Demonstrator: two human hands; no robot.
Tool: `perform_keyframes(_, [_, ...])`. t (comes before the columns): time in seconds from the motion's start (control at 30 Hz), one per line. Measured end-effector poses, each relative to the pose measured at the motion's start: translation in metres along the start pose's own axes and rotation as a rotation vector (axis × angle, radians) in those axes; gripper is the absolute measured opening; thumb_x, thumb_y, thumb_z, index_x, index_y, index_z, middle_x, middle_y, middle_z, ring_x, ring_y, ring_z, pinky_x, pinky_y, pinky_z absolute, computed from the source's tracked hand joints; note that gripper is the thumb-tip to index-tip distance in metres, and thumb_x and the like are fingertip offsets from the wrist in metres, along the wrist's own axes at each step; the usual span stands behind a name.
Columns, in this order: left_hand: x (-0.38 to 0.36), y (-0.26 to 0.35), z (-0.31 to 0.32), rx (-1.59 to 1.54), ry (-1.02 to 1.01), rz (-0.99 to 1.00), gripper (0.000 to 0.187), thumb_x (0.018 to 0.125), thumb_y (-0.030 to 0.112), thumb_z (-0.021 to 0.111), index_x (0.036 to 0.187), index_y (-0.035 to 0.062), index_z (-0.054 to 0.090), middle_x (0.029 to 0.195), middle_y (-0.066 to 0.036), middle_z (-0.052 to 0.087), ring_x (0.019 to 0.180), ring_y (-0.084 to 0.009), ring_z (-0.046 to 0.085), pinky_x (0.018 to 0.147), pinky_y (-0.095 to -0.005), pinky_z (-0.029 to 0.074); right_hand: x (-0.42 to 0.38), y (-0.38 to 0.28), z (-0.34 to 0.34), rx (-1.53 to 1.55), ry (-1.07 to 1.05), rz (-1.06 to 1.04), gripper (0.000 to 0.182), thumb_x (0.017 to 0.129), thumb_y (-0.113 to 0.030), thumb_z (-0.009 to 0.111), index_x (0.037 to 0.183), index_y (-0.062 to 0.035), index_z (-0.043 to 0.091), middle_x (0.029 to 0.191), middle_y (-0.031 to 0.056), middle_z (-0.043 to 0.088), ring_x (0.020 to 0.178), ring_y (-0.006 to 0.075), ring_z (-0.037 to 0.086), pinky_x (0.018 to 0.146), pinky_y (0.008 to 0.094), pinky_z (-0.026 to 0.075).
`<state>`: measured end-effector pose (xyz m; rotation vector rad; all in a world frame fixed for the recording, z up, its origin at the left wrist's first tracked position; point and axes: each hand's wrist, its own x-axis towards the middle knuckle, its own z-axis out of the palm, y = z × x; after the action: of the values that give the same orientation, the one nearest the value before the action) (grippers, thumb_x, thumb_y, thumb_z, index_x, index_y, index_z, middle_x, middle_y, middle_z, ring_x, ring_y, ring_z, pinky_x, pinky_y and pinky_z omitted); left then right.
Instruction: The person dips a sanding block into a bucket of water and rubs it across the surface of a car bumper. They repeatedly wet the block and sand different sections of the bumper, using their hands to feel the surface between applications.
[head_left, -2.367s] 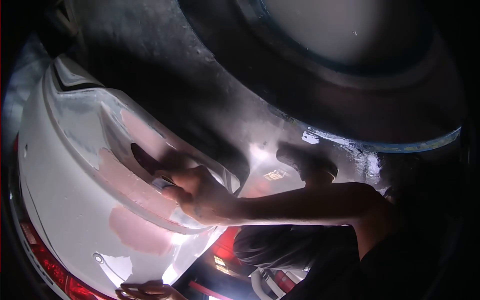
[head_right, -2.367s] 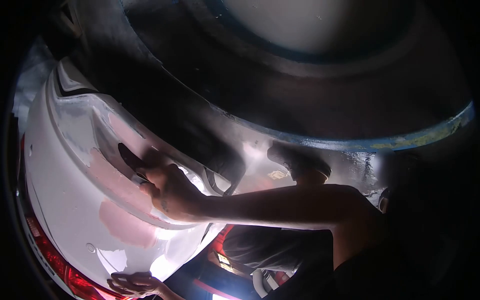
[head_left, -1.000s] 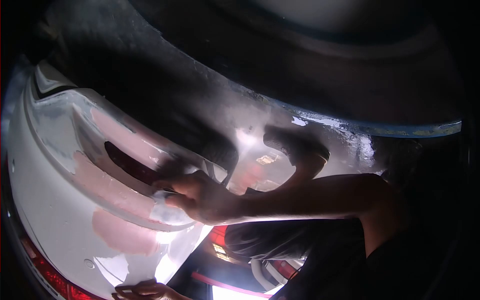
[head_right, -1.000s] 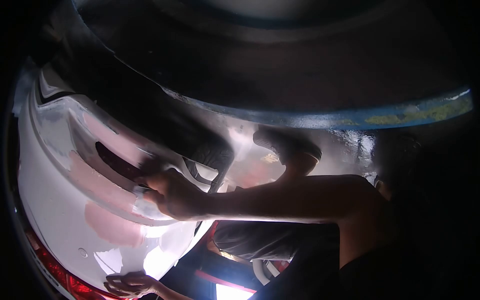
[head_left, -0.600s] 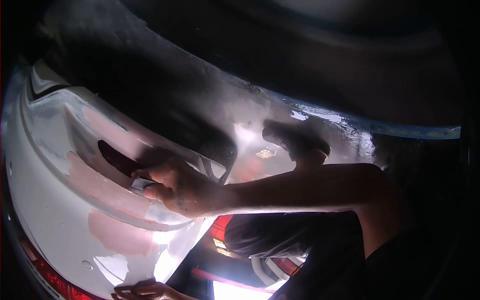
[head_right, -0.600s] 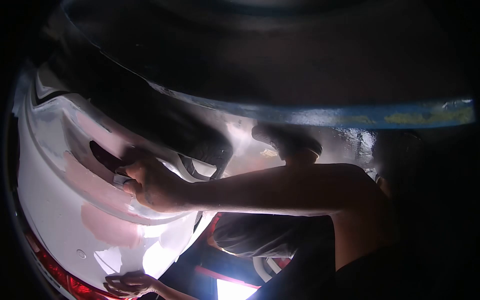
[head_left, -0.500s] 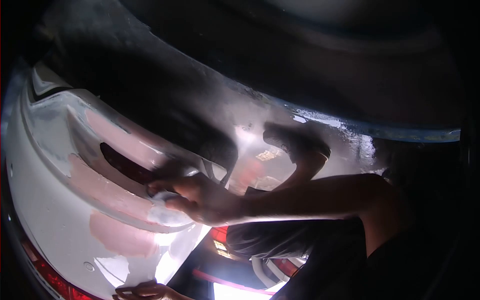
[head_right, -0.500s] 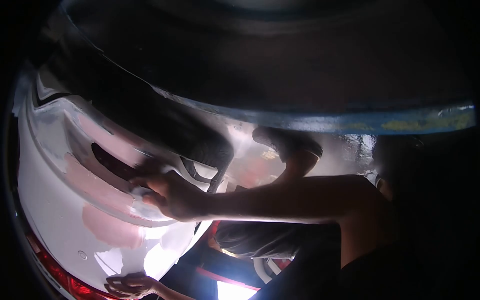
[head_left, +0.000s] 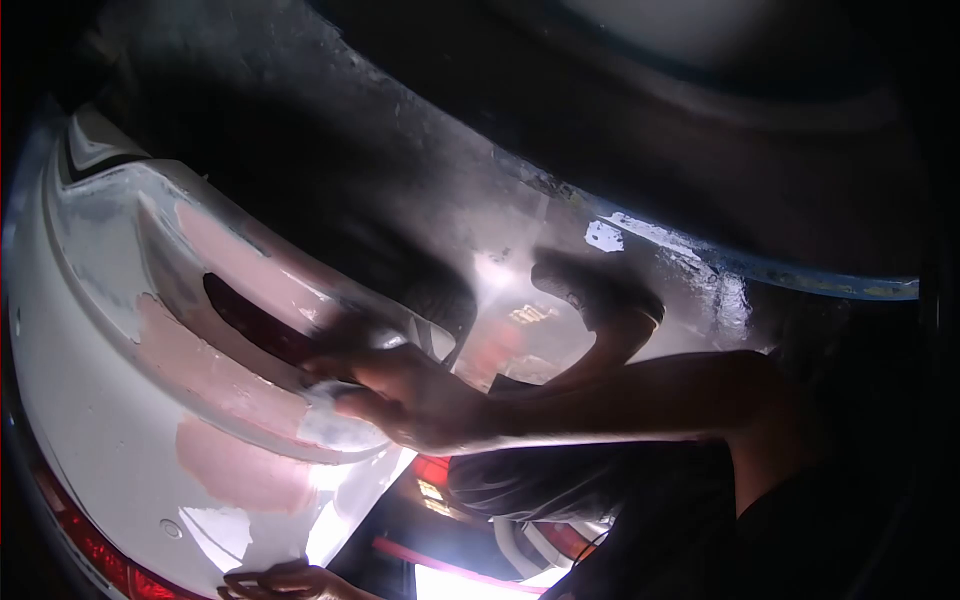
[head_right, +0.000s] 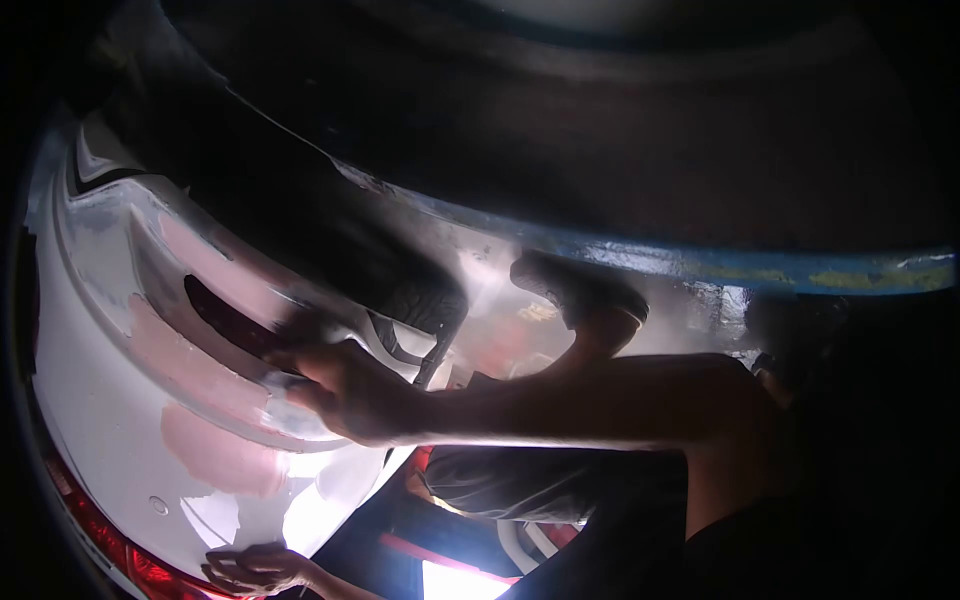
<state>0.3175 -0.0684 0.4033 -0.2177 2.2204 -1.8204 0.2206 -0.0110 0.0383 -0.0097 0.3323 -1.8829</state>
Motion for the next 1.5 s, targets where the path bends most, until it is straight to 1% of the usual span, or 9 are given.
perform_keyframes(0.37, [0.004, -0.002, 0.001, -0.011, 0.026, 0.000, 0.052, 0.111, 0.032, 0.029, 0.146, 0.0020, 0.054, 0.145, -0.022, 0.055, 0.132, -0.0418, 0.053, 0.107, -0.0572, 0.046, 0.021, -0.007, 0.009, -0.078, 0.065, -0.110, 0.034, 0.097, -0.008, 0.065, 0.130, 0.0004, 0.062, 0.120, 0.0231, 0.067, 0.110, 0.0362, 0.067, 0.095, 0.0423, 0.052])
perform_keyframes(0.43, [0.011, 0.007, 0.000, 0.011, 0.089, 0.121, 0.052, 0.111, 0.031, 0.029, 0.146, 0.0014, 0.054, 0.145, -0.021, 0.055, 0.132, -0.0420, 0.054, 0.107, -0.0571, 0.046, 0.066, -0.046, -0.007, -0.051, -0.103, 0.266, 0.036, 0.095, -0.011, 0.068, 0.129, 0.0011, 0.063, 0.114, 0.0234, 0.069, 0.104, 0.0363, 0.068, 0.093, 0.0413, 0.053])
perform_keyframes(0.57, [0.004, 0.005, 0.001, 0.008, 0.048, 0.024, 0.053, 0.112, 0.033, 0.028, 0.145, 0.0028, 0.056, 0.146, -0.020, 0.054, 0.132, -0.0402, 0.054, 0.106, -0.0565, 0.046, 0.057, -0.035, -0.004, -0.050, -0.005, 0.008, 0.036, 0.093, -0.014, 0.068, 0.125, 0.0034, 0.064, 0.106, 0.0237, 0.070, 0.101, 0.0368, 0.069, 0.093, 0.0415, 0.054])
perform_keyframes(0.63, [0.004, 0.005, 0.000, 0.028, 0.018, -0.047, 0.053, 0.111, 0.033, 0.027, 0.144, 0.0040, 0.057, 0.146, -0.020, 0.054, 0.133, -0.0396, 0.053, 0.107, -0.0564, 0.045, 0.045, -0.040, -0.022, -0.073, -0.016, 0.018, 0.054, 0.094, -0.015, 0.067, 0.142, 0.0050, 0.054, 0.117, 0.0259, 0.068, 0.103, 0.0317, 0.070, 0.092, 0.0378, 0.054])
perform_keyframes(0.8, [-0.004, -0.007, 0.007, 0.033, 0.052, 0.043, 0.053, 0.111, 0.033, 0.027, 0.144, 0.0054, 0.058, 0.147, -0.020, 0.053, 0.133, -0.0390, 0.053, 0.108, -0.0563, 0.045, 0.046, -0.055, -0.039, -0.726, -0.683, 0.328, 0.080, 0.086, -0.016, 0.062, 0.158, 0.0006, 0.030, 0.122, 0.0260, 0.066, 0.110, 0.0347, 0.067, 0.098, 0.0444, 0.053])
perform_keyframes(0.9, [0.001, 0.003, 0.002, 0.021, 0.013, -0.025, 0.053, 0.111, 0.034, 0.027, 0.145, 0.0059, 0.057, 0.147, -0.019, 0.053, 0.133, -0.0387, 0.052, 0.109, -0.0562, 0.044, 0.061, -0.067, -0.031, -0.740, -0.736, 0.416, 0.084, 0.085, -0.015, 0.061, 0.160, -0.0004, 0.026, 0.119, 0.0240, 0.067, 0.113, 0.0335, 0.065, 0.097, 0.0443, 0.053])
perform_keyframes(1.2, [0.001, 0.001, 0.001, 0.030, -0.006, -0.043, 0.054, 0.112, 0.035, 0.026, 0.146, 0.0072, 0.057, 0.147, -0.019, 0.053, 0.133, -0.0378, 0.052, 0.108, -0.0562, 0.045, 0.040, -0.026, -0.023, -1.073, -0.874, 0.074, 0.069, 0.084, -0.011, 0.064, 0.150, 0.0009, 0.044, 0.102, 0.0226, 0.071, 0.092, 0.0329, 0.070, 0.087, 0.0405, 0.056])
perform_keyframes(1.3, [0.001, 0.001, 0.002, 0.017, 0.011, -0.035, 0.055, 0.112, 0.037, 0.027, 0.146, 0.0068, 0.057, 0.146, -0.019, 0.053, 0.133, -0.0381, 0.053, 0.109, -0.0561, 0.044, 0.025, -0.050, -0.036, -0.862, -0.825, 0.399, 0.062, 0.081, -0.004, 0.064, 0.141, 0.0029, 0.055, 0.106, 0.0221, 0.072, 0.095, 0.0327, 0.071, 0.087, 0.0398, 0.057])
perform_keyframes(1.5, [0.004, 0.008, 0.001, -0.011, 0.026, -0.041, 0.056, 0.112, 0.039, 0.027, 0.146, 0.0058, 0.056, 0.145, -0.020, 0.054, 0.133, -0.0389, 0.053, 0.109, -0.0554, 0.044, 0.027, -0.046, -0.057, -0.655, -0.790, 0.374, 0.059, 0.079, 0.001, 0.060, 0.138, 0.0024, 0.060, 0.114, 0.0273, 0.070, 0.111, 0.0341, 0.068, 0.097, 0.0412, 0.053])
